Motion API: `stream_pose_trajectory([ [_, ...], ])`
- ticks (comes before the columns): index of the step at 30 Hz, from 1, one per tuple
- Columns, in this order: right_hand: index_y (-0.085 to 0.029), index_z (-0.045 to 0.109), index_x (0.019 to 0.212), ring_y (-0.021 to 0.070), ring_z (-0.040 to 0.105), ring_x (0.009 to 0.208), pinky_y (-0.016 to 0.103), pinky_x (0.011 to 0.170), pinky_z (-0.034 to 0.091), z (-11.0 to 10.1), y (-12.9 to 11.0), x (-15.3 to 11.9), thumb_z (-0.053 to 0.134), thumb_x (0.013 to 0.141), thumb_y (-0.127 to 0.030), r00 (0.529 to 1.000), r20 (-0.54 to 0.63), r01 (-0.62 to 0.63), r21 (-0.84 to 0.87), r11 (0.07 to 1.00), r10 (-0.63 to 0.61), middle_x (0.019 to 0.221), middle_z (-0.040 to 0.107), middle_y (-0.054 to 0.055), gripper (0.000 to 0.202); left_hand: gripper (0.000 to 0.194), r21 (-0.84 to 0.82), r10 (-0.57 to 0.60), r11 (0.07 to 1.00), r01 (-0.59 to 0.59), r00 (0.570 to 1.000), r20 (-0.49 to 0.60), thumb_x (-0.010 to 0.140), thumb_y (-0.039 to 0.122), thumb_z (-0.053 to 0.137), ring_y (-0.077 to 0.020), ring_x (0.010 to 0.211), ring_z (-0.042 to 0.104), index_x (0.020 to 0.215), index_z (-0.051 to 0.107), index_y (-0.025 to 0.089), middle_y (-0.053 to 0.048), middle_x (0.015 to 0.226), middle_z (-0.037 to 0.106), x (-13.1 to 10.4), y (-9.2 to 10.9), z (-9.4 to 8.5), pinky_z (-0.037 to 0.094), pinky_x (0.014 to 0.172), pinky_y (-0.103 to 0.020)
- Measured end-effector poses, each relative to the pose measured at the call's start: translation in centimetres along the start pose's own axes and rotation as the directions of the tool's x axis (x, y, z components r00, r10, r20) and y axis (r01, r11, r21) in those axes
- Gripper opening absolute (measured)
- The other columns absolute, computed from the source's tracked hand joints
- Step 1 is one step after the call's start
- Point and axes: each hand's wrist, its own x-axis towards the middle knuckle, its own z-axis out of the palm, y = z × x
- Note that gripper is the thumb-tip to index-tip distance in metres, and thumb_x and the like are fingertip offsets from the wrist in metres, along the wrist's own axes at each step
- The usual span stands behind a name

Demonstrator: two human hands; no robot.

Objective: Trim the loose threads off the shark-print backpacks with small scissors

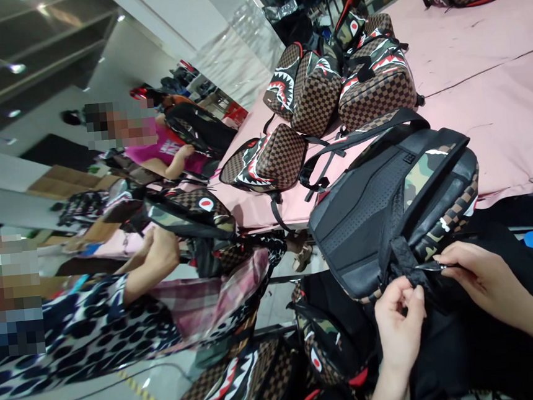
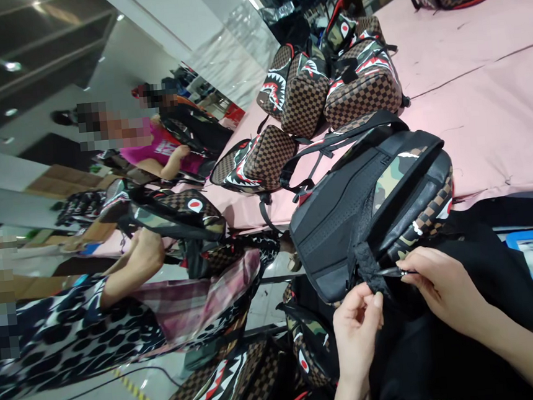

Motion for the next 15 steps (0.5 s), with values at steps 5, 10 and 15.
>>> stream_pose_trajectory([
  [5, -0.020, 0.053, 0.101, 0.0148, 0.056, 0.082, 0.027, 0.070, 0.045, -0.58, 0.08, 0.00, 0.045, 0.089, -0.022, 0.998, 0.036, 0.051, -0.027, 0.998, -0.050, 0.091, 0.059, 0.005, 0.014, 0.034, -0.047, -0.047, 0.998, 0.046, 0.999, -0.016, 0.077, 0.046, 0.056, -0.0054, 0.043, 0.032, 0.075, 0.056, 0.012, 0.005, 0.047, 0.036, 0.20, 0.39, -0.09, 0.029, 0.044, -0.018],
  [10, -0.020, 0.055, 0.100, 0.0158, 0.056, 0.083, 0.029, 0.071, 0.045, -0.48, 0.14, -0.11, 0.043, 0.089, -0.022, 0.996, 0.062, 0.071, -0.153, 0.986, -0.062, 0.093, 0.060, 0.005, 0.016, 0.029, 0.058, 0.003, 0.998, -0.005, 1.000, 0.030, 0.081, 0.039, 0.052, -0.0058, 0.048, 0.035, 0.079, 0.058, 0.011, 0.003, 0.053, 0.038, -0.01, 0.23, -0.24, 0.030, 0.047, -0.018],
  [15, -0.019, 0.054, 0.096, 0.0148, 0.055, 0.081, 0.028, 0.070, 0.044, -0.43, 0.37, -0.06, 0.043, 0.089, -0.020, 0.992, 0.048, 0.120, -0.095, 0.988, -0.116, 0.089, 0.060, 0.004, 0.014, 0.027, 0.079, 0.015, 0.997, -0.019, 0.999, 0.051, 0.082, 0.036, 0.050, -0.0055, 0.049, 0.034, 0.073, 0.056, 0.011, 0.002, 0.054, 0.038, -0.02, 0.07, -0.43, 0.029, 0.048, -0.018],
])
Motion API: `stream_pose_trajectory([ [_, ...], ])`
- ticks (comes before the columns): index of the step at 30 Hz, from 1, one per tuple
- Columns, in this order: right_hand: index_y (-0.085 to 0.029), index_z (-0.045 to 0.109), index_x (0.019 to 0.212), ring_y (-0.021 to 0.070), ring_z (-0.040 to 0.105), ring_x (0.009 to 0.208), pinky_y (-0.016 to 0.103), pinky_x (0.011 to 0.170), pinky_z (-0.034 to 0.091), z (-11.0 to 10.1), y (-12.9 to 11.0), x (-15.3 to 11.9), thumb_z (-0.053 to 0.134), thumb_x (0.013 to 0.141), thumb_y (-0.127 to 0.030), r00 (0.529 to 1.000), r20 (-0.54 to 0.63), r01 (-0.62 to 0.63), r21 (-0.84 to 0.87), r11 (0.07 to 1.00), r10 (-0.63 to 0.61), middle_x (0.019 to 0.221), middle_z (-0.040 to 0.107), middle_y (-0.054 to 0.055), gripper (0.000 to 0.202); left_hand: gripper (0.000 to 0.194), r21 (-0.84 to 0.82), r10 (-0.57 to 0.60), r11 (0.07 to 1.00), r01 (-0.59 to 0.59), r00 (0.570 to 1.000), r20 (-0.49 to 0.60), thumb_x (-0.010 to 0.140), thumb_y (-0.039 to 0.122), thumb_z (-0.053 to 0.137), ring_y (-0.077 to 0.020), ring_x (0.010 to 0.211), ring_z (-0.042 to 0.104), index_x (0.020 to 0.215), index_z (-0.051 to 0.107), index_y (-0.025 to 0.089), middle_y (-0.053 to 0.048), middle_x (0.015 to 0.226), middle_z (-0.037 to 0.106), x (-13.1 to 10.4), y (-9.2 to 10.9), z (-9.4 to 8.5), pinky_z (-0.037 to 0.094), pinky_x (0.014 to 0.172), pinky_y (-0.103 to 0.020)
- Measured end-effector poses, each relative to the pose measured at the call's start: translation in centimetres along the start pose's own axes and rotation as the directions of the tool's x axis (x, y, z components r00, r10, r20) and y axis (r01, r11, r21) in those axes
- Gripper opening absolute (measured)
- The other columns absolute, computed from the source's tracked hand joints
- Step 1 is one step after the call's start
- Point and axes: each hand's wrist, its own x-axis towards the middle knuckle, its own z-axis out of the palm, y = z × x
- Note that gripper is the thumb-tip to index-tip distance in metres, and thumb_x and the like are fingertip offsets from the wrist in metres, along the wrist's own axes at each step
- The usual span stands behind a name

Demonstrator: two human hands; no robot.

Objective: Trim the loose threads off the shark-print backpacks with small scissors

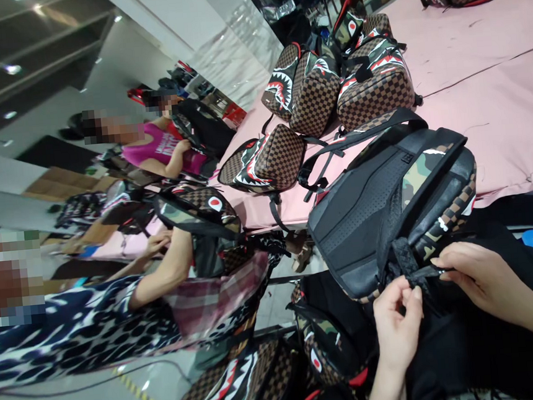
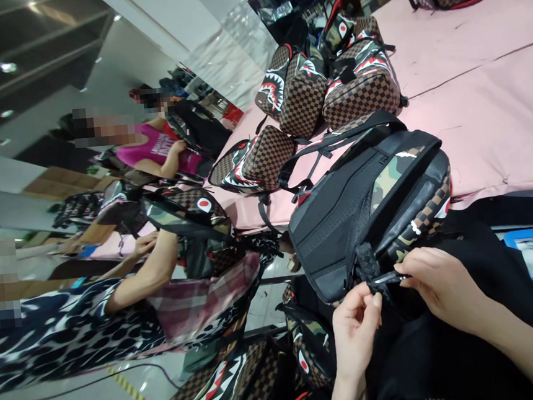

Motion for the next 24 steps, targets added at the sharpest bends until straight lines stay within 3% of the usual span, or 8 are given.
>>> stream_pose_trajectory([
  [10, -0.019, 0.054, 0.093, 0.0137, 0.052, 0.076, 0.026, 0.067, 0.040, -0.2, -0.3, 0.1, 0.046, 0.088, -0.019, 0.997, 0.023, -0.080, 0.227, 0.971, 0.076, 0.083, 0.057, 0.004, 0.008, 0.027, -0.074, 0.003, 0.997, -0.001, 1.000, 0.028, 0.081, 0.038, 0.052, -0.0044, 0.046, 0.032, 0.074, 0.054, 0.011, 0.004, 0.050, 0.037, 0.3, -0.1, 0.1, 0.027, 0.046, -0.017],
  [14, -0.018, 0.056, 0.090, 0.0134, 0.051, 0.075, 0.026, 0.067, 0.039, -1.2, -0.4, 0.4, 0.046, 0.089, -0.024, 0.984, 0.060, -0.177, 0.347, 0.921, 0.166, 0.082, 0.055, 0.004, 0.011, 0.030, -0.098, -0.038, 0.994, 0.040, 0.999, 0.019, 0.081, 0.040, 0.054, -0.0044, 0.047, 0.031, 0.081, 0.057, 0.011, 0.004, 0.051, 0.036, 0.4, 0.3, -0.2, 0.025, 0.046, -0.017],
  [17, -0.018, 0.055, 0.098, 0.0128, 0.051, 0.078, 0.024, 0.069, 0.041, -1.4, -0.5, 0.4, 0.046, 0.089, -0.029, 0.953, 0.080, -0.288, 0.533, 0.795, 0.291, 0.087, 0.054, 0.004, 0.017, 0.032, -0.196, -0.061, 0.978, 0.077, 0.995, 0.085, 0.080, 0.042, 0.056, -0.0035, 0.046, 0.030, 0.077, 0.056, 0.010, 0.004, 0.049, 0.035, 0.2, 0.6, 0.1, 0.024, 0.047, -0.017],
  [20, -0.017, 0.053, 0.103, 0.0102, 0.049, 0.066, 0.021, 0.059, 0.041, -0.8, -0.7, 0.3, 0.061, 0.078, -0.035, 0.902, 0.275, -0.421, 0.729, 0.539, 0.332, 0.080, 0.052, 0.001, 0.032, 0.036, -0.402, -0.107, 0.890, 0.217, 0.955, 0.278, 0.075, 0.045, 0.061, -0.0017, 0.041, 0.026, 0.068, 0.050, 0.011, 0.006, 0.044, 0.031, -0.3, 0.6, 1.2, 0.018, 0.044, -0.017],
  [22, -0.014, 0.055, 0.085, 0.0067, 0.044, 0.052, 0.018, 0.047, 0.037, -0.2, -0.9, 0.3, 0.069, 0.069, -0.036, 0.857, 0.432, -0.512, 0.772, 0.377, 0.280, 0.064, 0.048, -0.002, 0.031, 0.041, -0.474, -0.133, 0.810, 0.346, 0.895, 0.426, 0.068, 0.050, 0.065, -0.0008, 0.037, 0.021, 0.065, 0.050, 0.011, 0.006, 0.043, 0.030, -0.6, 0.4, 2.1, 0.015, 0.042, -0.017],
  [24, -0.014, 0.048, 0.067, 0.0049, 0.039, 0.041, 0.016, 0.040, 0.032, 0.2, -1.2, 0.5, 0.069, 0.067, -0.040, 0.824, 0.494, -0.561, 0.782, 0.273, 0.278, 0.052, 0.043, -0.005, 0.034, 0.046, -0.436, -0.127, 0.826, 0.358, 0.871, 0.475, 0.068, 0.054, 0.064, -0.0012, 0.038, 0.022, 0.061, 0.053, 0.010, 0.004, 0.043, 0.033, -0.5, 0.4, 2.9, 0.017, 0.042, -0.018],
])
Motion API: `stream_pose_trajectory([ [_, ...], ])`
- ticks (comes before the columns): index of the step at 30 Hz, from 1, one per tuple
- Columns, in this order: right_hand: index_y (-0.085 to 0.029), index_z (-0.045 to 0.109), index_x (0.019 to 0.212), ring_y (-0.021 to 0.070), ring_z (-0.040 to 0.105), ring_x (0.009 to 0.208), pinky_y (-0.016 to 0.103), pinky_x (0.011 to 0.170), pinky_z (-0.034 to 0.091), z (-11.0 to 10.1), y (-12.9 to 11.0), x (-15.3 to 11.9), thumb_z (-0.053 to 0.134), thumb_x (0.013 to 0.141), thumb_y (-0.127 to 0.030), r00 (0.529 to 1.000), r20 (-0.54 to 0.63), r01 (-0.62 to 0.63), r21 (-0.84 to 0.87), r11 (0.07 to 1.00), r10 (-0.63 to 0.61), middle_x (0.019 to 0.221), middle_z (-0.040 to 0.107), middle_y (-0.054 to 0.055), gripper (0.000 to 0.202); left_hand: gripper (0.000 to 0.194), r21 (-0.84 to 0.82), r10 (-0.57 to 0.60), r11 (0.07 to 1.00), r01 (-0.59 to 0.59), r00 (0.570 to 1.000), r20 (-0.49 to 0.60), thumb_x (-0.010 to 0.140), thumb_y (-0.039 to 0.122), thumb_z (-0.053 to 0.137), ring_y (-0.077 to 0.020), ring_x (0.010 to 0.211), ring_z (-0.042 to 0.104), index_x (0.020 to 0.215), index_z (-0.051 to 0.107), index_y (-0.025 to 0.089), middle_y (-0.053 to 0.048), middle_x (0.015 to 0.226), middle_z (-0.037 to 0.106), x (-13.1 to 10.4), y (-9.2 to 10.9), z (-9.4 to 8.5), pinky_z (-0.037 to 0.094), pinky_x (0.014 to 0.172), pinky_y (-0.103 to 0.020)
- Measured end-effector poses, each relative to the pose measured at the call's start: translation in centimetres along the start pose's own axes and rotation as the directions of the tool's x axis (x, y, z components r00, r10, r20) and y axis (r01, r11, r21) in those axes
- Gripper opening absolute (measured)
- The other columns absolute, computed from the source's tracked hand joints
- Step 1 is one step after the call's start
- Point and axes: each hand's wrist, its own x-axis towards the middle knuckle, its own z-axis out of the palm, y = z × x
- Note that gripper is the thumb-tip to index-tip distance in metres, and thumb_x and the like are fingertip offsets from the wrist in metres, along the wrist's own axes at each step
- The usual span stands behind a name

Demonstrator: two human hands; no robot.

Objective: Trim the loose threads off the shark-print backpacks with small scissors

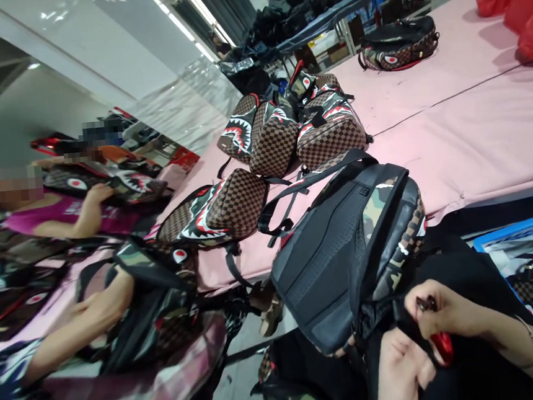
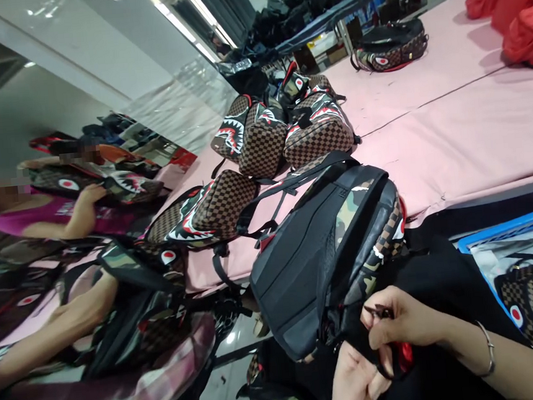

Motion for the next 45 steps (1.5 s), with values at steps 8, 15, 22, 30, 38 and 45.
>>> stream_pose_trajectory([
  [8, -0.018, 0.036, 0.067, 0.0078, 0.044, 0.037, 0.019, 0.036, 0.033, 0.4, -0.6, 0.1, 0.062, 0.071, -0.049, 0.929, -0.369, -0.008, 0.020, 1.000, 0.015, 0.048, 0.048, -0.004, 0.041, 0.036, 0.200, 0.190, 0.968, -0.150, 0.962, -0.197, 0.073, 0.044, 0.063, -0.0121, 0.066, 0.055, 0.092, 0.061, 0.014, -0.004, 0.074, 0.061, 0.7, 0.5, 0.8, 0.043, 0.066, -0.023],
  [15, -0.020, 0.046, 0.106, 0.0128, 0.056, 0.068, 0.026, 0.064, 0.044, 0.0, -0.1, -0.3, 0.045, 0.086, -0.035, 0.843, -0.473, -0.002, -0.481, 0.876, -0.257, 0.086, 0.058, 0.002, 0.025, 0.026, 0.067, 0.180, 0.984, -0.167, 0.897, -0.404, 0.076, 0.034, 0.062, -0.0115, 0.054, 0.055, 0.087, 0.065, 0.011, -0.004, 0.067, 0.062, 0.6, 0.4, 0.6, 0.046, 0.058, -0.024],
  [22, -0.020, 0.054, 0.099, 0.0148, 0.052, 0.078, 0.027, 0.068, 0.041, -0.7, -0.1, -1.6, 0.048, 0.088, -0.030, 0.890, -0.171, 0.100, -0.831, 0.547, -0.422, 0.087, 0.057, 0.004, 0.016, 0.025, 0.212, 0.292, 0.953, -0.217, 0.845, -0.448, 0.077, 0.032, 0.060, -0.0108, 0.060, 0.057, 0.089, 0.068, 0.012, -0.004, 0.070, 0.062, 0.9, 0.9, 0.2, 0.047, 0.061, -0.022],
  [30, -0.019, 0.056, 0.092, 0.0147, 0.052, 0.073, 0.028, 0.064, 0.039, -0.5, 0.0, -1.2, 0.047, 0.089, -0.025, 0.855, -0.090, 0.187, -0.865, 0.466, -0.511, 0.080, 0.058, 0.004, 0.011, 0.027, 0.400, 0.350, 0.898, -0.182, 0.847, -0.400, 0.080, 0.035, 0.055, -0.0139, 0.069, 0.058, 0.086, 0.068, 0.011, -0.007, 0.074, 0.063, 0.5, 1.1, 0.1, 0.046, 0.065, -0.023],
  [38, -0.017, 0.058, 0.088, 0.0150, 0.053, 0.074, 0.028, 0.067, 0.041, -1.4, -0.7, -1.5, 0.049, 0.088, -0.026, 0.838, -0.107, 0.263, -0.780, 0.568, -0.535, 0.080, 0.059, 0.005, 0.013, 0.023, 0.469, 0.378, 0.854, -0.224, 0.888, -0.263, 0.081, 0.034, 0.056, -0.0144, 0.070, 0.058, 0.083, 0.067, 0.014, -0.006, 0.075, 0.064, 0.5, 1.5, -1.0, 0.043, 0.071, -0.024],
  [45, -0.015, 0.053, 0.102, 0.0176, 0.057, 0.085, 0.030, 0.076, 0.046, -9.1, -0.7, 0.6, 0.055, 0.079, -0.044, 0.566, -0.681, 0.237, -0.405, 0.883, -0.464, 0.101, 0.060, 0.009, 0.036, 0.051, 0.561, 0.292, 0.701, -0.442, 0.894, 0.340, 0.088, 0.048, 0.034, -0.0179, 0.067, 0.059, 0.074, 0.069, 0.013, -0.011, 0.070, 0.065, 0.9, 7.0, 0.2, 0.044, 0.065, -0.027],
])
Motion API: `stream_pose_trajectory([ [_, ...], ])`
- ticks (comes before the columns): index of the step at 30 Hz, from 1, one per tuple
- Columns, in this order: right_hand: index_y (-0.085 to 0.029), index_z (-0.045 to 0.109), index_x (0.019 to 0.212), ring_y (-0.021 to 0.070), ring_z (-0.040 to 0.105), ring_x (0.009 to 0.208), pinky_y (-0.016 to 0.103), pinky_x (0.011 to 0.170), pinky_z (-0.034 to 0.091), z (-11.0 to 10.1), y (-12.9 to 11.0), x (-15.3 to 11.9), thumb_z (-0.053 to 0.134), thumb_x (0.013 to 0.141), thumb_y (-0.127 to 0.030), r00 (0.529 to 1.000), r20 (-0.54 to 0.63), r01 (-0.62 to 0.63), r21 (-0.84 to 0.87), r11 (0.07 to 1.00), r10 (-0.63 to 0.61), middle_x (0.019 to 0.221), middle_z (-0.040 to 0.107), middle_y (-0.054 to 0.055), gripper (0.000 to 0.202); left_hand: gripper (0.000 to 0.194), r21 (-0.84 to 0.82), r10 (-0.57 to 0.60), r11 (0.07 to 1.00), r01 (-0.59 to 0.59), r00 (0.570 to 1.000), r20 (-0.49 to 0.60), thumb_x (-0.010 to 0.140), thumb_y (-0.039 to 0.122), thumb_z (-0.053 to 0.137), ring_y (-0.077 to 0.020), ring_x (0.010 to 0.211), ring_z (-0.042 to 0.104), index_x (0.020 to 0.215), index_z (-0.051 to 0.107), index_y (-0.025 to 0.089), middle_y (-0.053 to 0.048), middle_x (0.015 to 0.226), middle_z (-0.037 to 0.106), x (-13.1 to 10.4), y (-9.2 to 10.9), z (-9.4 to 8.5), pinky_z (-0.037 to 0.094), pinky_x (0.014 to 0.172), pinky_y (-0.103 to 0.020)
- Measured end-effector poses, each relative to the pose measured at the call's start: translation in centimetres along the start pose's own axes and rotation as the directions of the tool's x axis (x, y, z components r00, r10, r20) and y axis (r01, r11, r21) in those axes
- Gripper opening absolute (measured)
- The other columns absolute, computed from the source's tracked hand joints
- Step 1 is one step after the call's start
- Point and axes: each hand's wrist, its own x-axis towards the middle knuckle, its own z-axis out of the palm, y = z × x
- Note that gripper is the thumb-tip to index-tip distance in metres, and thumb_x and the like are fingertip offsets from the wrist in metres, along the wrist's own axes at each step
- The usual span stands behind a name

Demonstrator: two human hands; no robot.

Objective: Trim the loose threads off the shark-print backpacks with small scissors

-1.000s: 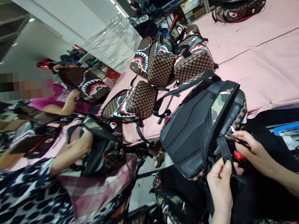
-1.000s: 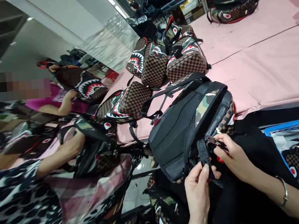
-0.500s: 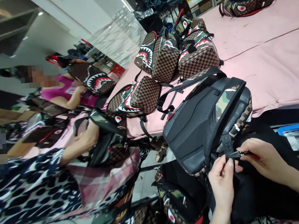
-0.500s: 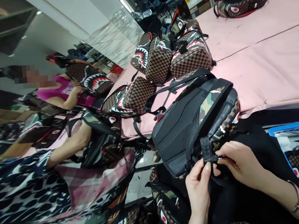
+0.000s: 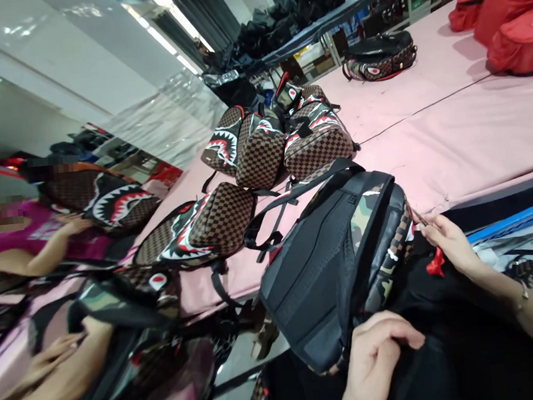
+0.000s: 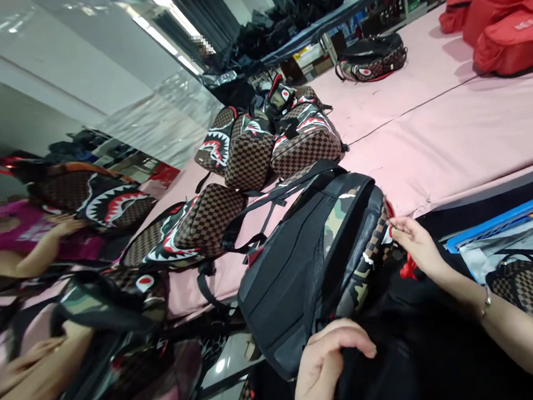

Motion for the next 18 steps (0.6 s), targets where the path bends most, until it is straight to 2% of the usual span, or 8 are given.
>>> stream_pose_trajectory([
  [2, -0.014, 0.053, 0.110, 0.0212, 0.054, 0.100, 0.033, 0.085, 0.043, -0.7, 1.4, 3.3, 0.058, 0.074, -0.045, 0.992, -0.113, 0.047, -0.055, 0.997, -0.053, 0.113, 0.056, 0.012, 0.048, 0.032, 0.209, -0.047, 0.977, 0.027, 0.995, 0.092, 0.087, 0.036, 0.044, -0.0162, 0.074, 0.059, 0.081, 0.068, 0.016, -0.009, 0.078, 0.066, 2.0, 1.8, -0.3, 0.044, 0.070, -0.024],
  [4, -0.012, 0.055, 0.109, 0.0228, 0.051, 0.105, 0.034, 0.089, 0.040, -1.2, 2.6, 6.2, 0.060, 0.069, -0.046, 0.980, -0.178, 0.063, -0.129, 0.990, -0.086, 0.117, 0.055, 0.013, 0.052, 0.023, 0.407, -0.049, 0.912, -0.043, 0.976, 0.213, 0.085, 0.030, 0.047, -0.0146, 0.078, 0.059, 0.086, 0.066, 0.018, -0.006, 0.083, 0.066, 4.8, 3.2, -0.1, 0.044, 0.072, -0.022],
  [6, -0.012, 0.060, 0.098, 0.0230, 0.055, 0.096, 0.033, 0.083, 0.042, -1.5, 3.6, 8.4, 0.063, 0.066, -0.046, 0.981, -0.178, 0.049, -0.158, 0.986, -0.077, 0.104, 0.061, 0.012, 0.046, 0.020, 0.557, -0.032, 0.812, -0.175, 0.940, 0.341, 0.085, 0.027, 0.047, -0.0147, 0.079, 0.059, 0.088, 0.066, 0.019, -0.005, 0.085, 0.066, 8.1, 3.7, 0.3, 0.044, 0.070, -0.022],
  [8, -0.012, 0.062, 0.078, 0.0211, 0.058, 0.076, 0.031, 0.069, 0.044, -1.7, 4.4, 9.6, 0.063, 0.065, -0.047, 0.984, -0.170, 0.026, -0.170, 0.985, -0.055, 0.077, 0.063, 0.009, 0.038, 0.018, 0.684, -0.062, 0.685, -0.251, 0.915, 0.398, 0.083, 0.025, 0.050, -0.0155, 0.077, 0.060, 0.087, 0.065, 0.019, -0.004, 0.084, 0.065, 11.7, 3.2, 0.9, 0.044, 0.067, -0.022],
  [10, -0.013, 0.057, 0.065, 0.0173, 0.053, 0.059, 0.028, 0.057, 0.041, -1.7, 5.0, 10.0, 0.061, 0.066, -0.050, 0.983, -0.180, 0.012, -0.174, 0.985, -0.043, 0.058, 0.055, 0.004, 0.038, 0.018, 0.829, -0.147, 0.504, -0.243, 0.921, 0.360, 0.082, 0.025, 0.050, -0.0171, 0.078, 0.061, 0.088, 0.065, 0.017, -0.005, 0.081, 0.065, 15.4, 1.9, 1.3, 0.045, 0.070, -0.023],
  [12, -0.014, 0.054, 0.064, 0.0146, 0.048, 0.053, 0.027, 0.051, 0.037, -1.6, 5.4, 10.0, 0.058, 0.068, -0.053, 0.982, -0.184, 0.018, -0.163, 0.987, -0.048, 0.054, 0.050, 0.001, 0.040, 0.022, 0.917, -0.142, 0.343, -0.202, 0.954, 0.263, 0.084, 0.021, 0.045, -0.0199, 0.085, 0.061, 0.095, 0.061, 0.013, -0.010, 0.088, 0.063, 18.6, 0.3, 1.6, 0.046, 0.075, -0.027],
  [15, -0.014, 0.054, 0.067, 0.0134, 0.046, 0.055, 0.025, 0.052, 0.035, -1.5, 5.7, 9.8, 0.056, 0.070, -0.053, 0.982, -0.173, 0.047, -0.139, 0.989, -0.071, 0.058, 0.050, 0.001, 0.040, 0.025, 0.954, -0.129, 0.261, -0.148, 0.974, 0.187, 0.084, 0.019, 0.041, -0.0227, 0.088, 0.060, 0.100, 0.059, 0.011, -0.014, 0.096, 0.060, 22.1, -1.8, 1.9, 0.047, 0.074, -0.031],
  [18, -0.014, 0.052, 0.065, 0.0136, 0.045, 0.059, 0.025, 0.055, 0.035, -1.4, 5.8, 10.0, 0.055, 0.071, -0.053, 0.978, -0.184, 0.072, -0.132, 0.989, -0.096, 0.062, 0.051, 0.002, 0.039, 0.025, 0.966, -0.128, 0.215, -0.146, 0.976, 0.177, 0.085, 0.017, 0.039, -0.0220, 0.086, 0.061, 0.098, 0.060, 0.013, -0.013, 0.097, 0.057, 23.9, -3.0, 2.3, 0.048, 0.073, -0.032],
])
